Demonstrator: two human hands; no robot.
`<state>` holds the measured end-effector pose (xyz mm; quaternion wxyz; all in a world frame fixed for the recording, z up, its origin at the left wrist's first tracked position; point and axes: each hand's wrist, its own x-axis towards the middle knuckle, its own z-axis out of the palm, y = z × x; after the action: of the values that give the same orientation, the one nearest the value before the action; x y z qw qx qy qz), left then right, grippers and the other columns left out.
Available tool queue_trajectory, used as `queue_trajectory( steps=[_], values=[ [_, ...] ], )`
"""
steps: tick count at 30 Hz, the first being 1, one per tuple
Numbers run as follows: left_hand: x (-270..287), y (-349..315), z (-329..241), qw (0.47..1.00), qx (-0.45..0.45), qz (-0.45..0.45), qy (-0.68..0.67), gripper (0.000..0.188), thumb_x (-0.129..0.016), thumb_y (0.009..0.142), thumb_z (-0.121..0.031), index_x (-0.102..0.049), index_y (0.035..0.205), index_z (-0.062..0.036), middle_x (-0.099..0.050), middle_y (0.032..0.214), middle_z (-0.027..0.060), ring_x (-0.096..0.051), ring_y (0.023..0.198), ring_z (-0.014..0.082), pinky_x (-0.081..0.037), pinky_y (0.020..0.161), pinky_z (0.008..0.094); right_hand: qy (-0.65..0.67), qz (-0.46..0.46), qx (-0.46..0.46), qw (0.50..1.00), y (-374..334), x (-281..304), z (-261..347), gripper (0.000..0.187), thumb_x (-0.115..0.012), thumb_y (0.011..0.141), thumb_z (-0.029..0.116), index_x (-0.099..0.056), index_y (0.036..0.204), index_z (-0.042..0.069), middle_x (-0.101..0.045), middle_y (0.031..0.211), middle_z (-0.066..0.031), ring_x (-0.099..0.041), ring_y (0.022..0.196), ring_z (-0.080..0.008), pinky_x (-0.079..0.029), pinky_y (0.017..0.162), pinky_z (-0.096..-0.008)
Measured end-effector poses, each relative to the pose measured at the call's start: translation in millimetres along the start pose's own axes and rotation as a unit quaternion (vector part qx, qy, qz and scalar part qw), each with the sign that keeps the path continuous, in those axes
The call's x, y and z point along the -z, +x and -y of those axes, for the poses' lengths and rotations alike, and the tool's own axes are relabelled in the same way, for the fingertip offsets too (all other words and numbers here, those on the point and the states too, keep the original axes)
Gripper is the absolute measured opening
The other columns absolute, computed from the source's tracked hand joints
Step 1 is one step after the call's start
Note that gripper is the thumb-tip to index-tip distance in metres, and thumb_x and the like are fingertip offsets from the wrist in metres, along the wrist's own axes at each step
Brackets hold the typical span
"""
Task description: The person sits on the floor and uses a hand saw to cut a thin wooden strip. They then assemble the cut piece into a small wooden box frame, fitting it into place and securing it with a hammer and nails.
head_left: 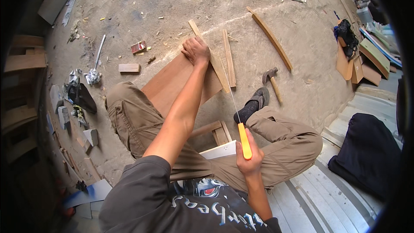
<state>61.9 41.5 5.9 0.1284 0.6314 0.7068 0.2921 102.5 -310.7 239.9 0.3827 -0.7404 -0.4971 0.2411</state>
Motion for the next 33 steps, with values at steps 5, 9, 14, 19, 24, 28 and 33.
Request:
queue_trajectory(
  steps=[5, 9, 14, 19, 24, 28, 33],
  values=[
    [4.6, -1.3, -8.8, 0.998, 0.041, 0.045, -0.028, 0.042, -0.037, 0.099, -0.033, -0.063, 0.102, -0.0008, -0.062, 0.113, 0.0168, -0.046, 0.121, 0.0301, -0.023, 0.105, 0.0470, 0.002, 0.030, -0.026, 0.999, -3.7, 15.6, 8.2, 0.050, -0.069, 0.084, 0.003, -0.052, 0.129, -0.010, -0.064, 0.121, -0.0254, -0.072, 0.094, -0.0331, -0.057, 0.077, -0.0344],
    [0.2, 4.0, -7.7, 0.997, 0.033, 0.050, 0.043, 0.040, -0.037, 0.099, -0.033, -0.063, 0.098, -0.0021, -0.064, 0.106, 0.0155, -0.049, 0.115, 0.0292, -0.025, 0.103, 0.0459, 0.000, 0.053, -0.029, 0.998, 1.6, 24.1, 13.8, 0.050, -0.068, 0.084, 0.002, -0.053, 0.129, -0.009, -0.065, 0.120, -0.0240, -0.073, 0.089, -0.0306, -0.057, 0.073, -0.0334],
    [-8.4, 0.2, -4.5, 0.999, 0.020, 0.000, 0.049, 0.037, -0.039, 0.099, -0.031, -0.062, 0.093, -0.0025, -0.063, 0.100, 0.0156, -0.051, 0.109, 0.0290, -0.027, 0.102, 0.0444, 0.003, 0.058, -0.054, 0.997, 5.6, 26.8, 19.1, 0.049, -0.068, 0.085, 0.003, -0.054, 0.130, -0.008, -0.067, 0.117, -0.0222, -0.073, 0.084, -0.0283, -0.056, 0.069, -0.0321],
    [-1.8, 4.7, -5.1, 0.997, 0.038, 0.040, 0.052, 0.042, -0.038, 0.098, -0.034, -0.063, 0.099, -0.0008, -0.064, 0.107, 0.0167, -0.049, 0.115, 0.0305, -0.025, 0.103, 0.0479, 0.014, 0.065, -0.082, 0.994, 25.8, 32.2, 31.0, 0.049, -0.068, 0.085, 0.003, -0.054, 0.131, -0.005, -0.068, 0.114, -0.0218, -0.074, 0.082, -0.0283, -0.056, 0.068, -0.0314],
    [14.3, 15.3, 3.5, 0.995, 0.060, 0.078, 0.015, 0.041, -0.042, 0.095, -0.037, -0.059, 0.105, -0.0008, -0.062, 0.107, 0.0183, -0.049, 0.114, 0.0316, -0.028, 0.101, 0.0439, 0.007, 0.079, -0.017, 0.997, 29.1, 38.6, 15.7, 0.049, -0.069, 0.083, 0.002, -0.055, 0.130, -0.005, -0.068, 0.114, -0.0224, -0.073, 0.081, -0.0305, -0.056, 0.066, -0.0338],
    [33.9, 40.5, -4.3, 0.985, 0.138, 0.094, -0.042, 0.051, -0.043, 0.094, -0.046, -0.057, 0.109, 0.0002, -0.066, 0.106, 0.0210, -0.058, 0.110, 0.0361, -0.033, 0.098, 0.0470, -0.019, 0.109, -0.004, 0.994, 29.5, 42.9, 11.9, 0.047, -0.068, 0.082, 0.000, -0.057, 0.128, -0.005, -0.066, 0.121, -0.0190, -0.073, 0.078, -0.0267, -0.055, 0.067, -0.0306],
    [18.5, 50.3, -8.9, 0.974, 0.189, 0.125, -0.012, 0.062, -0.039, 0.096, -0.053, -0.065, 0.102, 0.0038, -0.068, 0.100, 0.0277, -0.065, 0.099, 0.0441, -0.047, 0.088, 0.0504, -0.050, 0.109, 0.008, 0.993, 24.6, 40.0, 14.5, 0.049, -0.067, 0.083, 0.000, -0.054, 0.130, -0.007, -0.066, 0.121, -0.0200, -0.073, 0.078, -0.0278, -0.055, 0.067, -0.0313]
  ],
)
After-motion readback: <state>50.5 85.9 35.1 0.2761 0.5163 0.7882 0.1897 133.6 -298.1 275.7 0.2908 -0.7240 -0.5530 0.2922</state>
